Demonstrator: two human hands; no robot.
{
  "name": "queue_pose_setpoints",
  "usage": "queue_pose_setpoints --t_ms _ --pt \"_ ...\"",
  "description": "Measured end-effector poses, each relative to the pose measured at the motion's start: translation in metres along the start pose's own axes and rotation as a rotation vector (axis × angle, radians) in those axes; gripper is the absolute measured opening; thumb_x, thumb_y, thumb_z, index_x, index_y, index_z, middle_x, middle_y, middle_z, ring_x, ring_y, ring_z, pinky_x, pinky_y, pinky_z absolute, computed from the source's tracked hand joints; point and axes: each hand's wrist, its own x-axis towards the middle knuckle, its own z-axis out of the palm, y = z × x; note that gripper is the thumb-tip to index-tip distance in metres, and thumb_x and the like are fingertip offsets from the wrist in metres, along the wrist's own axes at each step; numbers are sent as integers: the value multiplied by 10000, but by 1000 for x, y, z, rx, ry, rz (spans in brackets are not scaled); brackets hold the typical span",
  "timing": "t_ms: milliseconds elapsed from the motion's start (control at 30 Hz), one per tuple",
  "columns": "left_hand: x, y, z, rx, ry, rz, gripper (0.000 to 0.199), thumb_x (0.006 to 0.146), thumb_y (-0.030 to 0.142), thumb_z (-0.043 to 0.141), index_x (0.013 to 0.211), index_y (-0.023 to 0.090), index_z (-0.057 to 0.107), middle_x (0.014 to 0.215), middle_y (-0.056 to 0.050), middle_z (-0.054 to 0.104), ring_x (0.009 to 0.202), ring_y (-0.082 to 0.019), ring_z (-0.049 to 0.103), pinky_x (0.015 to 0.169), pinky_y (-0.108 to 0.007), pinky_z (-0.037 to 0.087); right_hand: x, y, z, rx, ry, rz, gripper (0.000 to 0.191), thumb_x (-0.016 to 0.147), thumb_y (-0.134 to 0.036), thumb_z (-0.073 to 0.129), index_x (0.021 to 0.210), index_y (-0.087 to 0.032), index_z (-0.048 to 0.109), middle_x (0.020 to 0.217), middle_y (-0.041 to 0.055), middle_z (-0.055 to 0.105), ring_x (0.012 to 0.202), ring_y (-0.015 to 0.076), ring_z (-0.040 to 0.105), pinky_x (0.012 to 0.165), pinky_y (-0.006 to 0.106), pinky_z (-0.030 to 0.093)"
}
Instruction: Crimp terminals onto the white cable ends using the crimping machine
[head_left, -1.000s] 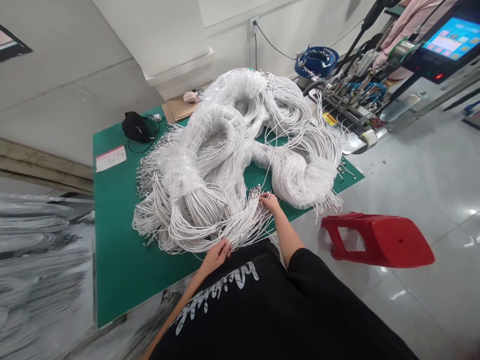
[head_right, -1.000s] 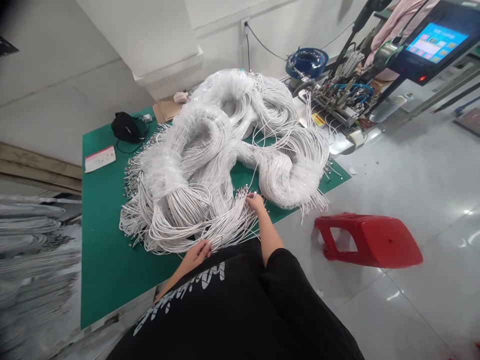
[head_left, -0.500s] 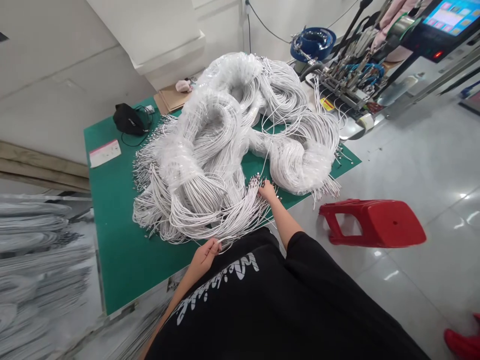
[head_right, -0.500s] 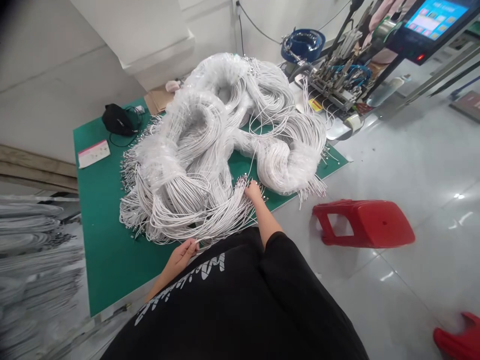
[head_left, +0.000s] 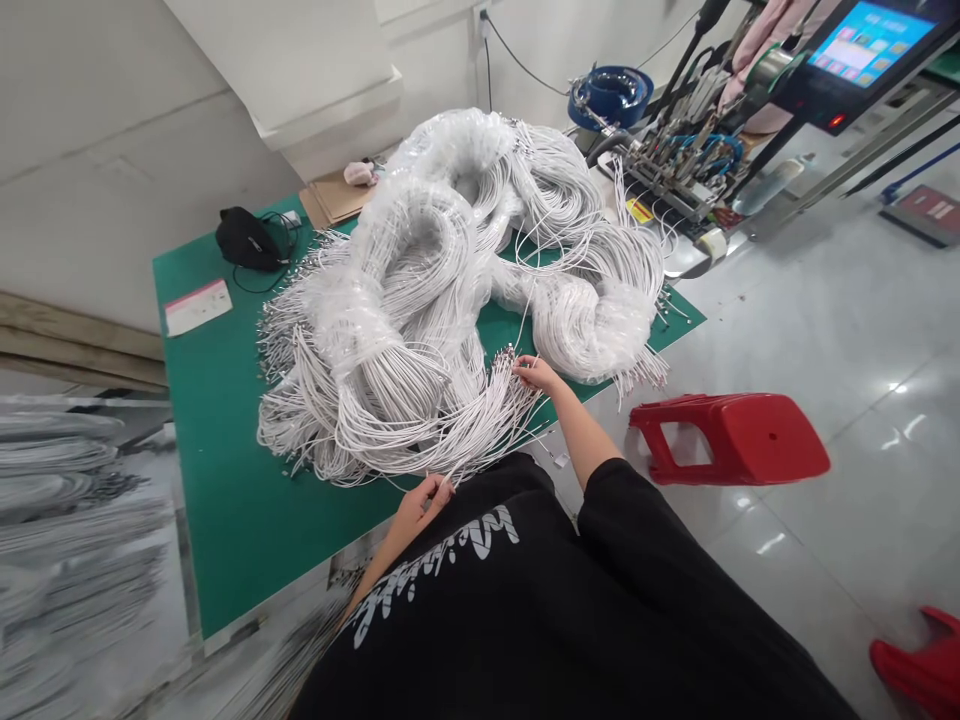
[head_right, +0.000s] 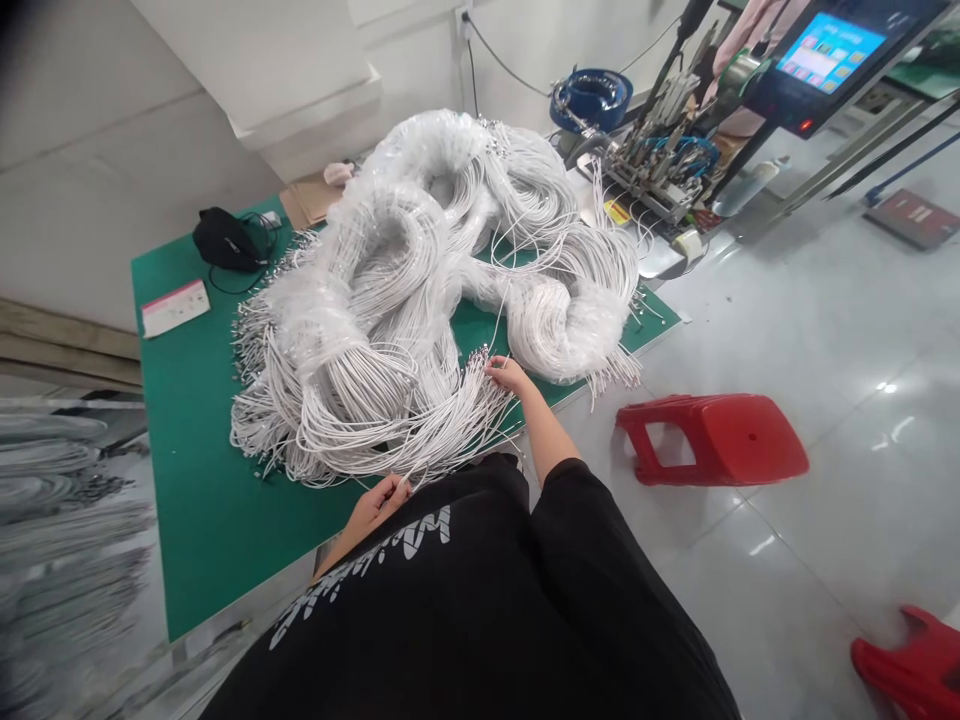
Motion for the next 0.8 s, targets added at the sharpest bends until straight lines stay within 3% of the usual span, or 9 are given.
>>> queue_pose_setpoints --t_ms 200,300,367,533,700,800 --pt "-3 2 4 -11 114 9 425 870 575 355 877 196 546 678 11 533 641 -130 504 631 -224 413 -19 15 -2 -199 259 -167 75 739 -208 567 693 -186 512 539 -51 575 435 70 474 497 179 397" --pt "-1 0 5 13 105 -5 412 871 559 368 897 198 566 744 -11 576 690 -154 535 652 -239 430 -31 34 5 116 394 -136 67 708 -220 565 683 -191 509 592 -49 569 499 81 493 526 183 408" --pt "4 -2 5 58 46 34 388 880 523 378 931 201 588 839 -38 602 763 -173 556 709 -253 439 -40 47 14 345 404 -99 90 715 -263 549 717 -199 485 662 -27 601 530 98 514 503 192 414" --pt "20 -14 10 168 -102 144 361 901 459 370 1002 238 638 993 -74 606 882 -195 572 764 -252 422 -56 62 33 550 392 -78 142 787 -347 444 764 -214 400 851 37 642 590 112 565 528 230 472" --pt "31 -24 17 370 -129 114 373 895 454 371 876 256 687 817 -56 599 782 -201 572 697 -274 393 -57 60 30 643 442 -74 144 821 -350 423 765 -219 397 689 8 564 523 100 515 532 238 481" --pt "31 -22 18 362 -130 152 373 898 441 372 810 255 684 758 -41 596 727 -185 557 662 -268 373 -55 57 30 651 471 -73 189 813 -380 460 735 -225 383 577 -35 476 445 93 446 472 227 449"
